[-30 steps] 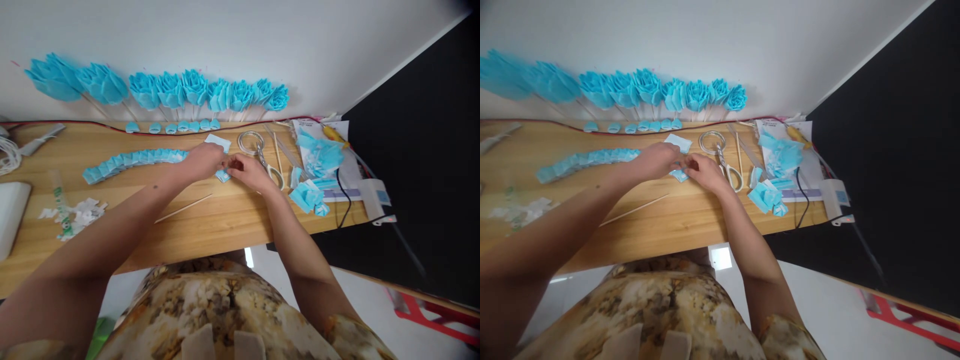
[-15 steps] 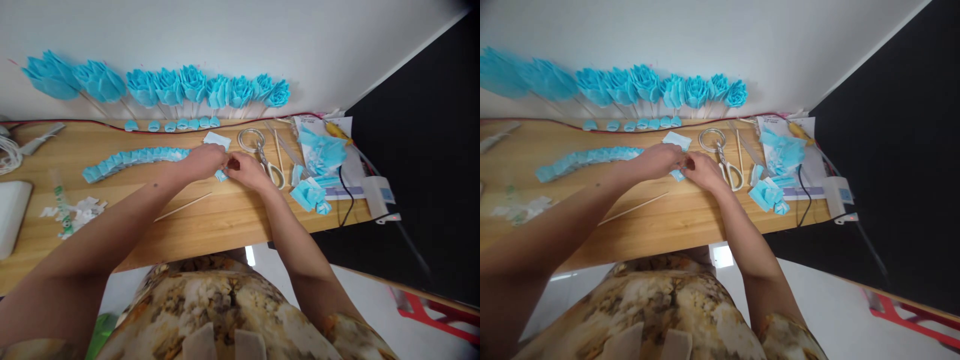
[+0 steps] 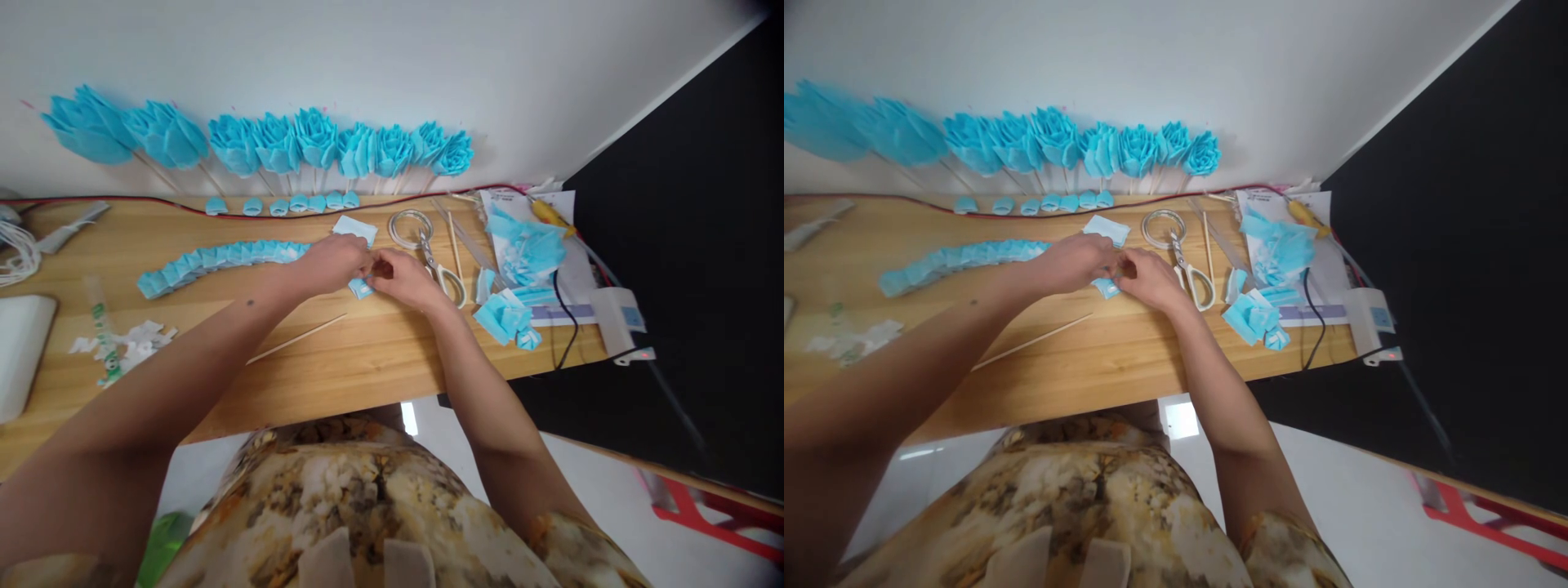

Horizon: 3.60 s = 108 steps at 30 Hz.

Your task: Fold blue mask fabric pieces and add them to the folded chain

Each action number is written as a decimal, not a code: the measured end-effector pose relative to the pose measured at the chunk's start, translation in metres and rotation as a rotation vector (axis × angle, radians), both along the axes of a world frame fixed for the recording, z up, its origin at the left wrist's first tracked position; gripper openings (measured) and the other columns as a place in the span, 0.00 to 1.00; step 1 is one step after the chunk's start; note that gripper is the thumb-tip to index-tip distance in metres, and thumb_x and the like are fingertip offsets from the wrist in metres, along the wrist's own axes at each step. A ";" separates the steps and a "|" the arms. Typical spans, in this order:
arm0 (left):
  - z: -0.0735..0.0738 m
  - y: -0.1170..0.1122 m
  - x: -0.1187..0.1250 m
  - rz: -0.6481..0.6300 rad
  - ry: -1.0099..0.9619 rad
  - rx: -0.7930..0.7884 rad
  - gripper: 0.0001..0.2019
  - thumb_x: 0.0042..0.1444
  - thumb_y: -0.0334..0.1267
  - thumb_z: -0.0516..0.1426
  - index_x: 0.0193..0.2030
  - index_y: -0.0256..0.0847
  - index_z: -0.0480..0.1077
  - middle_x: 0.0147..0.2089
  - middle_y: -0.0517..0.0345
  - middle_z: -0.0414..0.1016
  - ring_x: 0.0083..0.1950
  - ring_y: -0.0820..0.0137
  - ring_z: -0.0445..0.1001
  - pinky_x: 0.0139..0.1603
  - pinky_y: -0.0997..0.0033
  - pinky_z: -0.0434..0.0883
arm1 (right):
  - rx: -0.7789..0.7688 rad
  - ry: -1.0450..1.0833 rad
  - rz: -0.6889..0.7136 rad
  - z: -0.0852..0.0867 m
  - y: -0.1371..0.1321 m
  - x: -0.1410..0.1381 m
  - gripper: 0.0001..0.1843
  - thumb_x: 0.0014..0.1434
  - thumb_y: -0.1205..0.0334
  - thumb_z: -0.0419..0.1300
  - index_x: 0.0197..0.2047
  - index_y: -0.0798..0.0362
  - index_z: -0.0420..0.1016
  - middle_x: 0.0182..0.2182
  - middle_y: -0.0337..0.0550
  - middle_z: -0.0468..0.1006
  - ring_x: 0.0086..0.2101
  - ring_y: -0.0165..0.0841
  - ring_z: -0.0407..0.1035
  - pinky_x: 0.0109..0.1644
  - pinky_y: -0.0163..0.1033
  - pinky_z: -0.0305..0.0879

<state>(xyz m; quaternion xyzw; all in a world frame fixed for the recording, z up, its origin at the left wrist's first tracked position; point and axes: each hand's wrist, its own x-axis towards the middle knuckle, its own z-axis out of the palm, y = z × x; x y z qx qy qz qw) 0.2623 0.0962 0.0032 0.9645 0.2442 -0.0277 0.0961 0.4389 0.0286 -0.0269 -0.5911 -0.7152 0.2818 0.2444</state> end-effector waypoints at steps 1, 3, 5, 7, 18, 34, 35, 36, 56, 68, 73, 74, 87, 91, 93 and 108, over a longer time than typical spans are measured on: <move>0.000 0.000 0.000 -0.005 0.006 -0.003 0.08 0.60 0.31 0.55 0.40 0.39 0.77 0.42 0.49 0.74 0.46 0.60 0.72 0.43 0.65 0.63 | 0.001 0.004 0.001 0.000 0.000 0.000 0.10 0.52 0.62 0.62 0.39 0.53 0.76 0.37 0.43 0.78 0.37 0.36 0.70 0.41 0.39 0.63; -0.002 0.001 0.001 -0.013 0.011 -0.008 0.08 0.59 0.31 0.56 0.40 0.39 0.77 0.42 0.49 0.74 0.46 0.60 0.72 0.43 0.65 0.63 | 0.004 0.006 0.005 0.001 -0.001 0.000 0.10 0.52 0.63 0.62 0.40 0.53 0.75 0.37 0.43 0.79 0.37 0.35 0.70 0.41 0.39 0.64; -0.004 0.003 0.000 -0.017 0.005 -0.008 0.08 0.59 0.31 0.56 0.40 0.39 0.77 0.42 0.50 0.74 0.46 0.60 0.73 0.43 0.65 0.63 | 0.002 0.005 0.007 0.001 -0.001 -0.001 0.11 0.51 0.62 0.62 0.40 0.52 0.75 0.37 0.42 0.79 0.37 0.35 0.70 0.41 0.39 0.64; -0.007 0.005 -0.002 -0.022 -0.019 -0.001 0.08 0.60 0.31 0.56 0.40 0.40 0.77 0.41 0.50 0.74 0.45 0.61 0.73 0.43 0.66 0.63 | -0.007 0.006 -0.007 0.001 -0.001 -0.002 0.12 0.51 0.61 0.63 0.40 0.52 0.74 0.37 0.42 0.79 0.38 0.36 0.71 0.42 0.40 0.64; -0.013 0.008 -0.007 -0.034 -0.094 -0.050 0.07 0.60 0.33 0.57 0.40 0.42 0.78 0.43 0.53 0.77 0.48 0.63 0.74 0.47 0.67 0.66 | -0.007 -0.072 -0.056 0.007 -0.002 -0.009 0.09 0.51 0.61 0.63 0.37 0.51 0.73 0.37 0.42 0.79 0.38 0.37 0.71 0.41 0.40 0.64; -0.012 0.003 -0.007 -0.065 -0.085 0.004 0.08 0.60 0.28 0.52 0.36 0.38 0.73 0.39 0.51 0.75 0.42 0.63 0.72 0.41 0.66 0.62 | 0.043 -0.203 -0.091 0.001 -0.002 -0.013 0.11 0.51 0.60 0.63 0.39 0.51 0.72 0.39 0.47 0.79 0.41 0.43 0.71 0.44 0.45 0.65; -0.013 0.003 -0.008 -0.071 -0.099 0.000 0.08 0.60 0.28 0.52 0.36 0.38 0.73 0.39 0.51 0.75 0.42 0.63 0.72 0.41 0.66 0.62 | 0.045 -0.208 -0.096 0.000 -0.002 -0.014 0.12 0.51 0.60 0.63 0.40 0.51 0.72 0.39 0.47 0.79 0.41 0.44 0.71 0.44 0.46 0.65; -0.013 0.003 -0.008 -0.076 -0.115 -0.006 0.09 0.60 0.29 0.52 0.35 0.39 0.73 0.39 0.51 0.74 0.42 0.63 0.72 0.41 0.66 0.63 | 0.049 -0.213 -0.097 0.000 -0.002 -0.013 0.12 0.51 0.60 0.63 0.40 0.52 0.72 0.39 0.48 0.79 0.41 0.44 0.71 0.44 0.46 0.66; 0.004 -0.060 -0.055 0.033 -0.326 -0.021 0.09 0.65 0.35 0.54 0.45 0.41 0.76 0.42 0.52 0.80 0.44 0.63 0.76 0.47 0.64 0.66 | 0.072 0.066 -0.045 -0.009 -0.008 0.000 0.20 0.64 0.66 0.49 0.57 0.52 0.71 0.45 0.45 0.82 0.47 0.39 0.76 0.54 0.47 0.68; 0.013 -0.160 -0.115 0.063 -0.444 -0.295 0.14 0.69 0.41 0.52 0.35 0.40 0.74 0.34 0.55 0.79 0.38 0.67 0.74 0.43 0.64 0.64 | 0.223 -0.064 -0.133 -0.013 -0.009 -0.007 0.21 0.65 0.62 0.48 0.57 0.49 0.73 0.41 0.47 0.83 0.45 0.44 0.76 0.51 0.51 0.70; -0.001 -0.164 -0.130 0.129 -0.550 -0.297 0.15 0.70 0.41 0.50 0.40 0.40 0.75 0.35 0.52 0.79 0.39 0.66 0.75 0.43 0.64 0.66 | 0.376 0.030 -0.252 0.003 -0.014 -0.004 0.20 0.67 0.58 0.48 0.57 0.49 0.73 0.43 0.47 0.82 0.44 0.40 0.76 0.47 0.45 0.72; -0.003 -0.161 -0.129 0.130 -0.557 -0.272 0.15 0.71 0.42 0.49 0.41 0.40 0.76 0.36 0.51 0.80 0.39 0.65 0.76 0.42 0.64 0.67 | 0.372 0.014 -0.253 0.005 -0.013 -0.004 0.20 0.67 0.59 0.48 0.57 0.49 0.73 0.43 0.47 0.83 0.43 0.40 0.77 0.47 0.46 0.72; -0.010 -0.158 -0.142 0.018 -0.517 -0.093 0.14 0.70 0.39 0.50 0.42 0.40 0.76 0.34 0.52 0.79 0.37 0.65 0.77 0.42 0.64 0.67 | 0.150 -0.232 0.004 -0.002 0.024 -0.056 0.22 0.68 0.66 0.48 0.61 0.53 0.72 0.53 0.51 0.81 0.52 0.39 0.75 0.58 0.47 0.67; -0.006 -0.158 -0.182 0.110 -0.517 -0.043 0.13 0.70 0.38 0.50 0.42 0.40 0.76 0.35 0.52 0.80 0.37 0.65 0.77 0.40 0.63 0.68 | 0.165 -0.258 0.015 0.004 0.031 -0.072 0.23 0.67 0.66 0.48 0.61 0.56 0.71 0.53 0.56 0.79 0.54 0.45 0.74 0.59 0.51 0.67; -0.004 -0.156 -0.205 0.179 -0.507 -0.002 0.13 0.70 0.38 0.50 0.42 0.39 0.76 0.37 0.51 0.80 0.38 0.64 0.77 0.41 0.62 0.69 | 0.234 -0.257 -0.007 0.013 0.028 -0.073 0.24 0.67 0.66 0.47 0.63 0.58 0.70 0.55 0.59 0.78 0.55 0.48 0.72 0.60 0.55 0.66; -0.015 -0.114 -0.257 0.447 -0.331 0.079 0.13 0.68 0.36 0.49 0.46 0.38 0.76 0.50 0.45 0.78 0.54 0.56 0.74 0.56 0.51 0.71 | 0.473 -0.389 0.424 0.005 -0.066 -0.107 0.12 0.67 0.64 0.58 0.53 0.52 0.76 0.48 0.46 0.81 0.49 0.42 0.71 0.53 0.50 0.68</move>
